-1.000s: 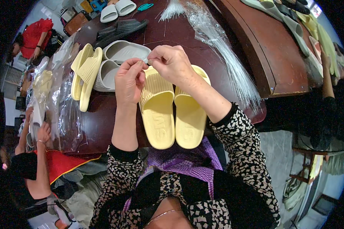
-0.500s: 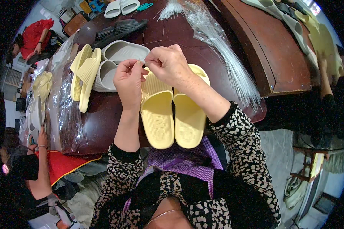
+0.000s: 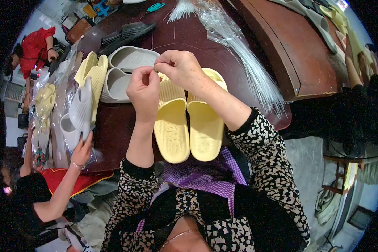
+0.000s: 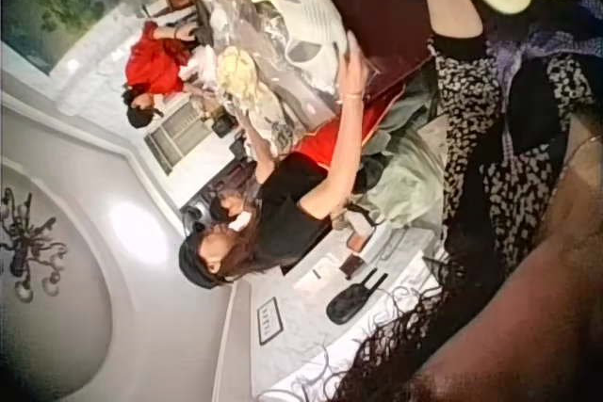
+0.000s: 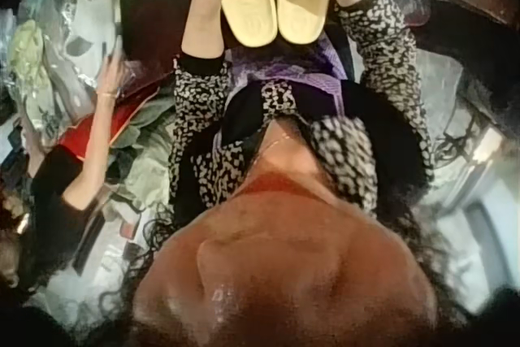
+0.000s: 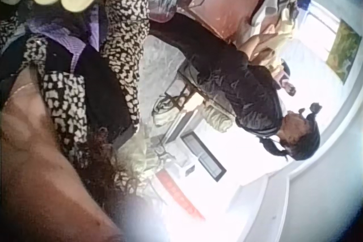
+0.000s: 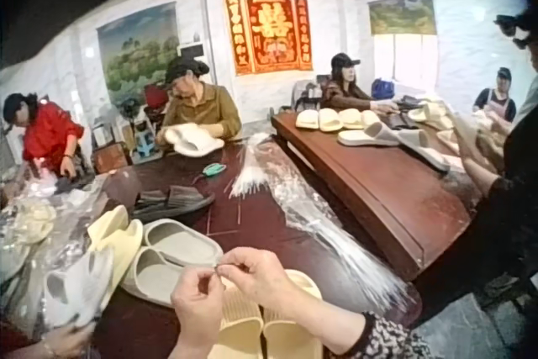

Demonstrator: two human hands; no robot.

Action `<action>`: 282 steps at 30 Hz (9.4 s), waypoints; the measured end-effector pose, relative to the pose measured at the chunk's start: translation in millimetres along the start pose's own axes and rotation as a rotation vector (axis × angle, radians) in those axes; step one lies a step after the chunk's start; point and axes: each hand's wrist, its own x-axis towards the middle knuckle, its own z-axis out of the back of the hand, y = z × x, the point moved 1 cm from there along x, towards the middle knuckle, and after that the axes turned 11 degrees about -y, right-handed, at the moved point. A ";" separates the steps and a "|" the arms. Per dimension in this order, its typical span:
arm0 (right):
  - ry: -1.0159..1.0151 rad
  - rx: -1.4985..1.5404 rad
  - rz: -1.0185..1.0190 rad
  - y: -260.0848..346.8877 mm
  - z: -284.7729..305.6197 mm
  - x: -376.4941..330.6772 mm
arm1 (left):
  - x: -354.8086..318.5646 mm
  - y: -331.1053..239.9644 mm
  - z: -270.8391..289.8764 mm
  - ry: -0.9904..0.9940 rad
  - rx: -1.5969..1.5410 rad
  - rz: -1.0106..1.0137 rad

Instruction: The person pairs slippers on a table, threads plastic tag fasteners through the slippers, and secures them together by hand.

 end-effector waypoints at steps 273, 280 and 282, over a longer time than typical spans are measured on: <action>-0.005 -0.669 0.086 -58.4 163.9 -9.7 | 59.4 -22.4 75.4 0.545 0.591 -0.519; 0.110 -0.342 -0.007 -58.3 151.1 -8.3 | 13.5 -47.8 -54.0 0.676 0.056 -0.369; 0.137 -0.278 -0.027 -55.8 149.8 -7.6 | 0.3 -29.4 -88.6 0.655 0.054 -0.414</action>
